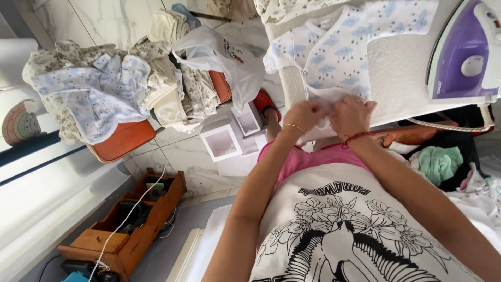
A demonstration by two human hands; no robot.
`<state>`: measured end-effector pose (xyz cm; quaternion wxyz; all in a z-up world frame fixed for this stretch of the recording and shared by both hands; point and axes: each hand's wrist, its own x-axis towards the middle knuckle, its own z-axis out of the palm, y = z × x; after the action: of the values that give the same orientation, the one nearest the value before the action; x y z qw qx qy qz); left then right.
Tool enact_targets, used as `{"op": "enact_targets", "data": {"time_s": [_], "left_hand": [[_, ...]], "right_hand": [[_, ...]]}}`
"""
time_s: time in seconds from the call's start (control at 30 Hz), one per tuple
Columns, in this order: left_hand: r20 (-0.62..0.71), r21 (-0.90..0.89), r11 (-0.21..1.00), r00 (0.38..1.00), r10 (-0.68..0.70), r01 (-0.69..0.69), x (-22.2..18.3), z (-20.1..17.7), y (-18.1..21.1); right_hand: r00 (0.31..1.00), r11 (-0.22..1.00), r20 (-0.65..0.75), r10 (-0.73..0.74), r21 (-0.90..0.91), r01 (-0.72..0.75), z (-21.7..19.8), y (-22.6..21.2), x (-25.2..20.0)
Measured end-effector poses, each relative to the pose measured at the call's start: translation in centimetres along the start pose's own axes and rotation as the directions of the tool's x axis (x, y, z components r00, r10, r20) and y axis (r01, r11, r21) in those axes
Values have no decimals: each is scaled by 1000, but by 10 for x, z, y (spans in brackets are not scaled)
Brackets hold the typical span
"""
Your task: Ironing and folding various pieces of baby clothing on an ironing board.
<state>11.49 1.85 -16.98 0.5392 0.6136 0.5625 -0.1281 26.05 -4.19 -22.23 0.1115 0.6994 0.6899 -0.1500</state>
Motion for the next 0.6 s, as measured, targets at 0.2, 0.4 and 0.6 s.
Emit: {"op": "enact_targets", "data": {"time_s": [0.2, 0.4, 0.6], "left_hand": [[-645, -461, 887, 679, -352, 22, 46, -48, -49], [145, -984, 41, 909, -392, 174, 73, -57, -66], [-105, -846, -379, 815, -570, -374, 38, -69, -47]], "right_hand": [[984, 827, 168, 52, 545, -137, -57, 30, 24], [666, -612, 689, 284, 665, -427, -114, 69, 112], [572, -813, 765, 296, 516, -270, -111, 93, 112]]}}
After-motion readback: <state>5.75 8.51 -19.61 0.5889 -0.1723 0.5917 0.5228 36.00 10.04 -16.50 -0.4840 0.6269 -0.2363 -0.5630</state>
